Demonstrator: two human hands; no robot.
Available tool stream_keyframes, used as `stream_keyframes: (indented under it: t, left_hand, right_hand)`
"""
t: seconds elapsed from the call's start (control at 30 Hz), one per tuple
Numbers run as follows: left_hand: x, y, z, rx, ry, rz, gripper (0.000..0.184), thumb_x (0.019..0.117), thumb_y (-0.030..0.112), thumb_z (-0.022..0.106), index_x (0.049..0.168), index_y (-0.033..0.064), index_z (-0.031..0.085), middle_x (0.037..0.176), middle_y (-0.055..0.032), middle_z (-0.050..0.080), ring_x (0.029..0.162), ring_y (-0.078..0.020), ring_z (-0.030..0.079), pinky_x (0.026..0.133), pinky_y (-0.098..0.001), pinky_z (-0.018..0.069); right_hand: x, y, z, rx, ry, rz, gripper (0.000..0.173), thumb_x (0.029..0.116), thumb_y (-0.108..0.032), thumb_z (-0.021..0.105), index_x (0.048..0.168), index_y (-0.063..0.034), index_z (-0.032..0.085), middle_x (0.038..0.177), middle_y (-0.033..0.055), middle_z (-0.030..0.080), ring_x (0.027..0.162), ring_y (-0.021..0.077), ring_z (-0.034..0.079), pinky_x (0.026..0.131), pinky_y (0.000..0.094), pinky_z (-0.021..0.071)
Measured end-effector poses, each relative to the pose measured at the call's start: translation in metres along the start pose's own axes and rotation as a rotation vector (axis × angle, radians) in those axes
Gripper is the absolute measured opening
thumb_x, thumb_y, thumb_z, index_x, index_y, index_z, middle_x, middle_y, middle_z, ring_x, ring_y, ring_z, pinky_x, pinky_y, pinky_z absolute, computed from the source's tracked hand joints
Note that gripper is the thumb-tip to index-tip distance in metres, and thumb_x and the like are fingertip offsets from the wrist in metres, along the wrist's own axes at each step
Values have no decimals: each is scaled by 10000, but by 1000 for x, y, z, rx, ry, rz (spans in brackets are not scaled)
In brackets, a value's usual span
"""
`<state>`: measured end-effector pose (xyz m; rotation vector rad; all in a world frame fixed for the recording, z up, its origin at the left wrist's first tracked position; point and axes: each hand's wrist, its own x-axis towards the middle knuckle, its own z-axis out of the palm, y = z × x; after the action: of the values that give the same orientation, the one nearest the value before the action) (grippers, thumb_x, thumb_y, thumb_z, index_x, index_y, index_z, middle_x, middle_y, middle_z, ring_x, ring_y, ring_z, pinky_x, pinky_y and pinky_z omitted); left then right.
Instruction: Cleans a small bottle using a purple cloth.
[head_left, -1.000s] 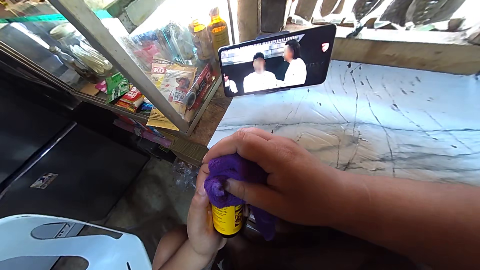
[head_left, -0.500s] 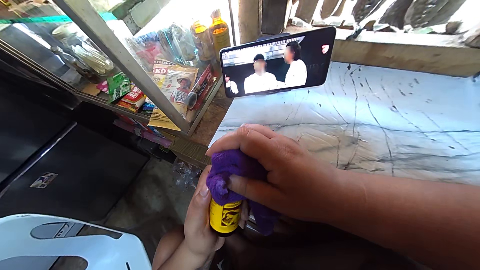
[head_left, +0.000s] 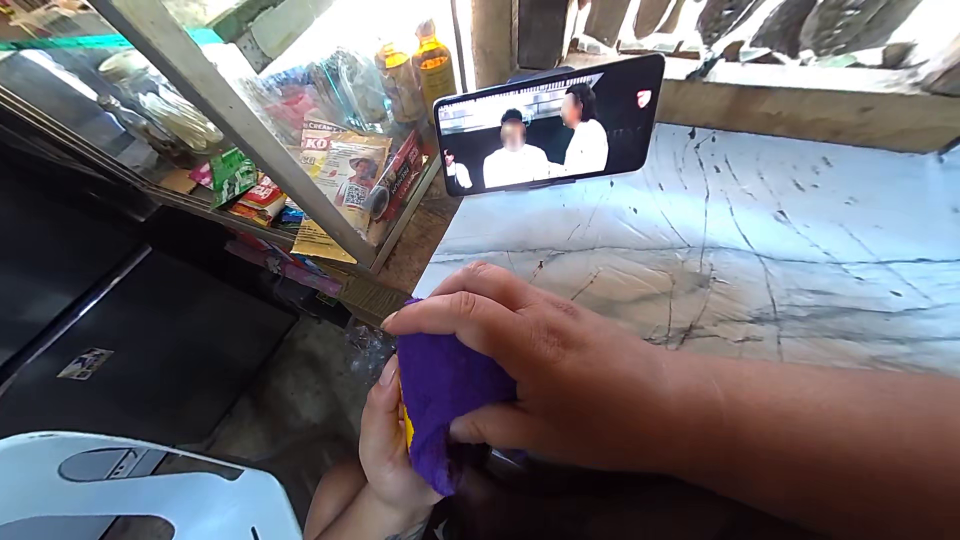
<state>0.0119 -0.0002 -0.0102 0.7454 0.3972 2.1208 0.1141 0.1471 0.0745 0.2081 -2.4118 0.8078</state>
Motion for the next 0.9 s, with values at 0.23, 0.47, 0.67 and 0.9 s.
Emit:
stream_keyframes:
  t: [0.23, 0.47, 0.67, 0.9]
  left_hand:
    - [-1, -1, 7, 76, -66, -78, 387, 1021, 401, 548, 1226, 101, 682, 1050, -71, 744, 902, -138, 727, 763, -292, 600]
    - [0, -1, 9, 100, -81, -99, 401, 1019, 423, 546, 1237, 113, 678, 1043, -75, 749, 892, -143, 733, 755, -291, 603]
    - [0, -2, 8, 71, -79, -114, 400, 1020, 419, 548, 1227, 103, 679, 1026, -90, 749, 884, -155, 736, 755, -294, 604]
    - [0, -2, 7, 85, -77, -110, 402, 1020, 418, 549, 1237, 105, 675, 1029, -85, 748, 885, -150, 734, 760, -296, 603]
  right_hand:
    - [2, 0, -3, 87, 50, 38, 235, 902, -209, 720, 1131, -156, 708, 961, -36, 619, 888, 25, 627, 695, 176, 546]
    - [3, 1, -5, 54, 46, 34, 206, 918, -211, 693, 1112, -142, 693, 952, -34, 623, 896, 35, 627, 713, 188, 544]
    - [2, 2, -5, 62, 45, 43, 213, 922, -221, 692, 1121, -146, 697, 951, -40, 621, 884, 25, 627, 700, 185, 546]
    - [2, 3, -4, 70, 47, 33, 210, 923, -218, 691, 1117, -137, 698, 947, -36, 618, 877, 23, 626, 696, 182, 545]
